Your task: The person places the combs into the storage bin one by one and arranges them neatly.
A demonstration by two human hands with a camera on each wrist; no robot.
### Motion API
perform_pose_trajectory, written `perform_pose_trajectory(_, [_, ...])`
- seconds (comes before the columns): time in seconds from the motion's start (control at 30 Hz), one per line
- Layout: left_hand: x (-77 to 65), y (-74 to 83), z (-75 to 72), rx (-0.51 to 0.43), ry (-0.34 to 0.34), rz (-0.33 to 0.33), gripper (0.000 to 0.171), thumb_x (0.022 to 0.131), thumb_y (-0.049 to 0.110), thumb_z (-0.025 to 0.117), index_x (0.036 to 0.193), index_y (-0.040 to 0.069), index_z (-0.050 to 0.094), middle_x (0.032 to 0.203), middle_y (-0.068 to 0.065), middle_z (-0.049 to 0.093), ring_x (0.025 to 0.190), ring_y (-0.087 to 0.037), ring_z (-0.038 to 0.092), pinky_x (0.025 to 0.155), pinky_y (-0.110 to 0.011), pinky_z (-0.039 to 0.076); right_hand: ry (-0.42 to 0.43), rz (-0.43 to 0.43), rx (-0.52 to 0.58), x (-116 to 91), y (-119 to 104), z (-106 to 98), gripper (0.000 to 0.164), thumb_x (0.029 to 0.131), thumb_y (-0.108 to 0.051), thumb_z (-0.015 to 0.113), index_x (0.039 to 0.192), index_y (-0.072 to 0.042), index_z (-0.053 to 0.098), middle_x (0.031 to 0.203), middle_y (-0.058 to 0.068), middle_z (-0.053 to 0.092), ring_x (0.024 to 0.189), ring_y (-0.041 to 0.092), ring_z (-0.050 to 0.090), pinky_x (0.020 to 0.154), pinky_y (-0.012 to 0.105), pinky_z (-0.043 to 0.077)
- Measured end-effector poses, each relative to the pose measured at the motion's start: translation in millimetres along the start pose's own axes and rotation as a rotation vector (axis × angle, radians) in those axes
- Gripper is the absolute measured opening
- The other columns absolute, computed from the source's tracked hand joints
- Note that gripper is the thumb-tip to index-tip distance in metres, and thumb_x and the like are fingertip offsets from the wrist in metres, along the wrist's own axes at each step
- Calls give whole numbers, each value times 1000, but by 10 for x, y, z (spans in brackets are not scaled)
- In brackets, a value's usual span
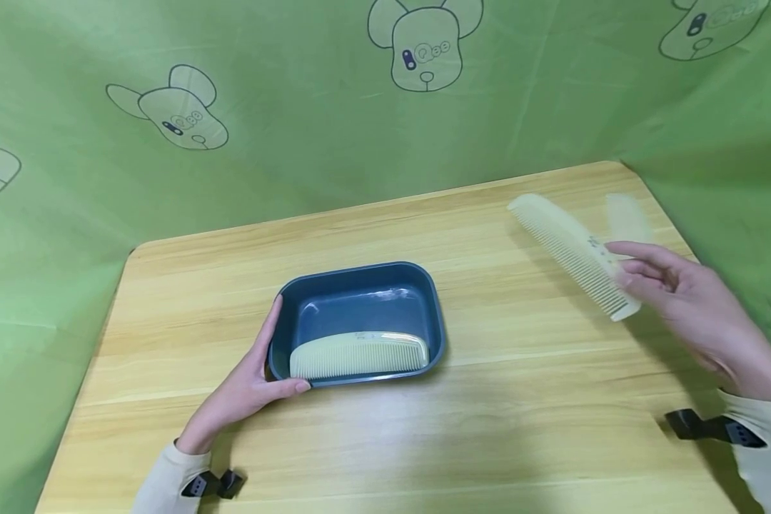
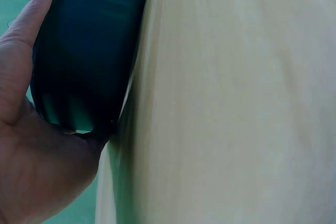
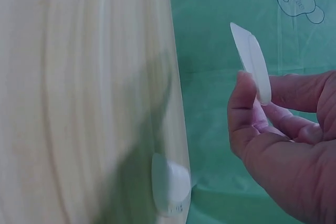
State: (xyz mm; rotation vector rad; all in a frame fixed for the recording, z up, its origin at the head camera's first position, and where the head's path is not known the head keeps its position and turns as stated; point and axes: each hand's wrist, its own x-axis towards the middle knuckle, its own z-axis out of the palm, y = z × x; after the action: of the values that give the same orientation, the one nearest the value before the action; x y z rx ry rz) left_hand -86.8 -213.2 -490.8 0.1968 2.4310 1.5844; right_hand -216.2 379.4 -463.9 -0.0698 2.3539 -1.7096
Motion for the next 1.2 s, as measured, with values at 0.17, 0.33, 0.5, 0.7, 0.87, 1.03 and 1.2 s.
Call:
perform_pose_trajectory(0.17, [-4,-10,7,0,-2,3,137,87,28,96,175,39,-8,181,9,-7,165,-23,-2,129,-63,8,-37,37,-117,42,-115,58,52,112,-10,64,162,-22,56,122,-20,70,104,-1,64,80,12,51])
perform_pose_trajectory(0.33, [-12,-28,7,-1,2,4,137,87,27,96,176,37,-8,181,9,-7,165,-24,-1,128,-64,9,-60,0,-102,110,-208,202,49,111,-7,64,159,-17,59,123,-18,74,104,0,68,82,14,54])
perform_pose_trajectory(0.5, [-6,-28,3,3,-2,6,138,87,27,97,176,36,-8,181,9,-7,165,-23,-1,128,-64,9,-66,-28,-78,152,-284,353,46,110,-3,65,154,-17,65,122,-16,76,105,1,69,83,14,54])
perform_pose_trajectory(0.7, [-1,-2,-7,9,-5,1,139,87,28,97,175,39,-10,181,10,-8,165,-22,-1,129,-62,9,-110,16,-78,169,-366,553,43,111,-9,66,154,-16,65,124,-17,75,106,4,70,84,19,57])
perform_pose_trajectory(0.87, [0,4,-7,6,-8,1,138,87,28,96,175,38,-10,181,10,-9,165,-22,-2,129,-62,8,-143,28,-78,157,-405,704,42,111,-14,68,153,-13,65,126,-16,75,107,7,70,84,22,58])
perform_pose_trajectory(1.03, [-6,-2,-9,-2,-8,-2,138,88,27,96,173,45,-10,181,10,-9,165,-22,-3,129,-63,8,-198,-3,-64,172,-425,826,39,110,-14,69,149,-11,68,126,-12,76,107,10,71,85,23,56])
perform_pose_trajectory(1.2, [5,-7,-10,8,-7,4,138,87,28,96,175,38,-10,181,10,-8,165,-22,-2,129,-64,9,-241,-18,-80,168,-474,916,38,110,-16,70,148,-12,69,125,-9,77,106,11,72,85,23,56])
